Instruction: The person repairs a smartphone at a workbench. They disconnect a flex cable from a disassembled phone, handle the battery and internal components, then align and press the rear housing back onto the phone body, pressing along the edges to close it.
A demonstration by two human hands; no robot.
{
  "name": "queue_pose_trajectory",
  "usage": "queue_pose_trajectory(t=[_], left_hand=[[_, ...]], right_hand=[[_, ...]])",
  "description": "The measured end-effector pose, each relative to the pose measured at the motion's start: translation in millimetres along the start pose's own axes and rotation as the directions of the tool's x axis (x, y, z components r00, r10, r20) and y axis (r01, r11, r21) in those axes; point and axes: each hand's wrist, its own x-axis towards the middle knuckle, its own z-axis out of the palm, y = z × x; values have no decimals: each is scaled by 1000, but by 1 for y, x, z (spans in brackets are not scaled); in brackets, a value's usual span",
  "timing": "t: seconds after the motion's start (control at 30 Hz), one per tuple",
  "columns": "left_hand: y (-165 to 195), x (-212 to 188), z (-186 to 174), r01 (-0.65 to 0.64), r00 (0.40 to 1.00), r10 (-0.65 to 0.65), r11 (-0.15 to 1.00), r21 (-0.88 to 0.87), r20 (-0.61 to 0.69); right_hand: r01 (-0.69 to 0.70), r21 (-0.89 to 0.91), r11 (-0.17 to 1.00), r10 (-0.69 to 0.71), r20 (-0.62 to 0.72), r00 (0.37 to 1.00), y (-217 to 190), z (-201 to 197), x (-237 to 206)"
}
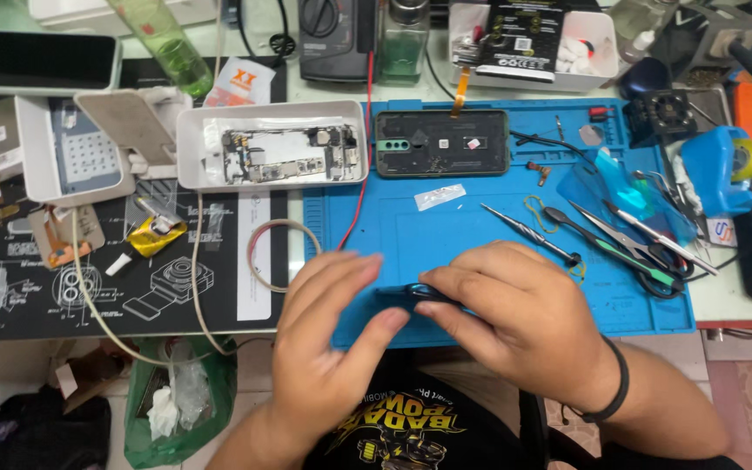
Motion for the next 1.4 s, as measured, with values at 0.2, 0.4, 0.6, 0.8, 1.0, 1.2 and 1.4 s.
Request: queue_pose_trajectory(t=[0.2, 0.4, 0.6, 0.8, 1.0, 1.2, 1.4], left_hand=[[-18, 18, 1, 269, 942, -184, 914, -304, 281], [-26, 17, 4, 288, 942, -204, 900, -328, 267], [-36, 28, 9, 220, 952, -114, 900, -377, 283], [-41, 34, 10, 199, 951, -80, 899, -389, 300], [-45, 35, 12, 236, 949, -136, 903, -358, 285], [-39, 38, 14, 265, 942, -160, 893, -365, 294], [-34, 50, 23, 195, 934, -81, 931, -307, 347]], right_hand=[[-36, 38, 999, 32, 91, 995, 1, -3, 10], [-155, 77, 985, 142, 153, 978, 7, -17, 13], [-83, 20, 996, 80, 125, 989, 9, -12, 19], [27, -94, 995, -18, 98, 995, 13, -13, 22], [-64, -42, 997, 69, 132, 989, 19, -16, 19], [-180, 20, 983, 177, 112, 978, 33, -22, 5], [-152, 45, 987, 152, -1, 988, 38, -17, -6]])
